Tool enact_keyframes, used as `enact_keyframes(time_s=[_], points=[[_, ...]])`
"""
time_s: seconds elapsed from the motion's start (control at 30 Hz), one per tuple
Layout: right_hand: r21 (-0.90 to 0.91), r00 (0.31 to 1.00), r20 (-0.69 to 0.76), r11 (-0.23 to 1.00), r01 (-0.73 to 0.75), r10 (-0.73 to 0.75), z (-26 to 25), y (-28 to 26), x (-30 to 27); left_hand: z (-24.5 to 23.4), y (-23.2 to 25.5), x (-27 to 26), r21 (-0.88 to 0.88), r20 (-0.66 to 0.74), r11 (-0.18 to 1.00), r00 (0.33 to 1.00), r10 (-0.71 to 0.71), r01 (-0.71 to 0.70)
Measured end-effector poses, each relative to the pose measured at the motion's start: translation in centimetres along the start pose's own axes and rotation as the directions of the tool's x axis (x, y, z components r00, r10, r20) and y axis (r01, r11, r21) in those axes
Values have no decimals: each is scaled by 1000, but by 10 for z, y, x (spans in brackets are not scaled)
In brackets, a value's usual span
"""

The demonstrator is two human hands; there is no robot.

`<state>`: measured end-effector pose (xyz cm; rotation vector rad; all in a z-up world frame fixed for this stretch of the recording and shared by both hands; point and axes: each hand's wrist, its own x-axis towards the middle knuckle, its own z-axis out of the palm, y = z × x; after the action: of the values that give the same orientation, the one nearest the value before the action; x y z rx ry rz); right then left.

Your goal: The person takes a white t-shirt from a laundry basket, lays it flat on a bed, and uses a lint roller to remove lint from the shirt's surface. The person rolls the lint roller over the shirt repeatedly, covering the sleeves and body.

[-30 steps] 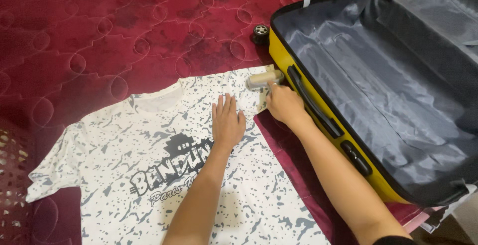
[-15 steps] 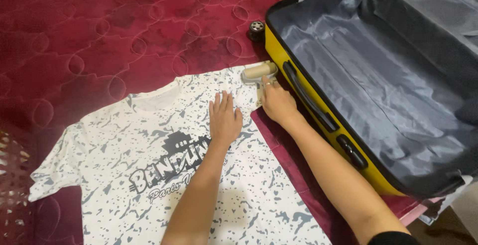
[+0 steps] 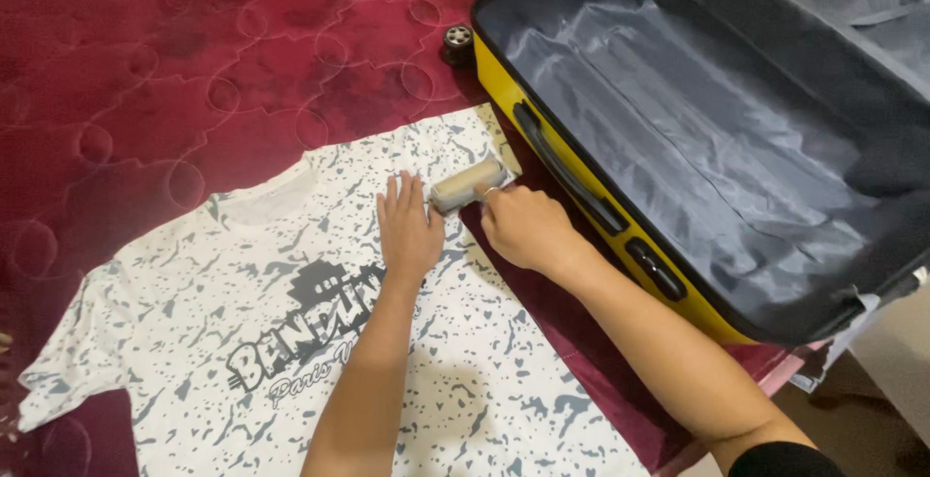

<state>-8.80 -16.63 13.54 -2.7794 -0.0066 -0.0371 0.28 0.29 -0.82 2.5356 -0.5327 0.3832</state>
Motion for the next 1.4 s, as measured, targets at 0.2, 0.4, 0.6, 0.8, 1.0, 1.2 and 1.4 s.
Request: enact_keyframes(time_s=[0.2,0.4,0.6,0.8,1.0,1.2,1.4], points=[[-39,995,-68,997,73,-76,31,4,53,-2,0,2,-17,16,1000,1000,-24,24],[-141,994,59,985,101,-94,45,14,105,-6,3,3,-26,22,999,999,-27,28],[108,982,-77,978,180,-172,71,23,133,-4,3,1,-33,-4,999,1000,-29,29],[177,975,-97,961,213,-199,72,32,113,1,3,1,-17,-20,1000,1000,-24,24],[61,994,16,993,103,-104,36,17,58,0,2,1,8,34,999,998,-54,54],[-94,990,136,995,-33,46,-9,10,11,-6,3,1,3,49,999,998,-49,49],[-110,994,104,994,4,8,-7,0,26,-7,5,0,0,54,999,997,-54,54]])
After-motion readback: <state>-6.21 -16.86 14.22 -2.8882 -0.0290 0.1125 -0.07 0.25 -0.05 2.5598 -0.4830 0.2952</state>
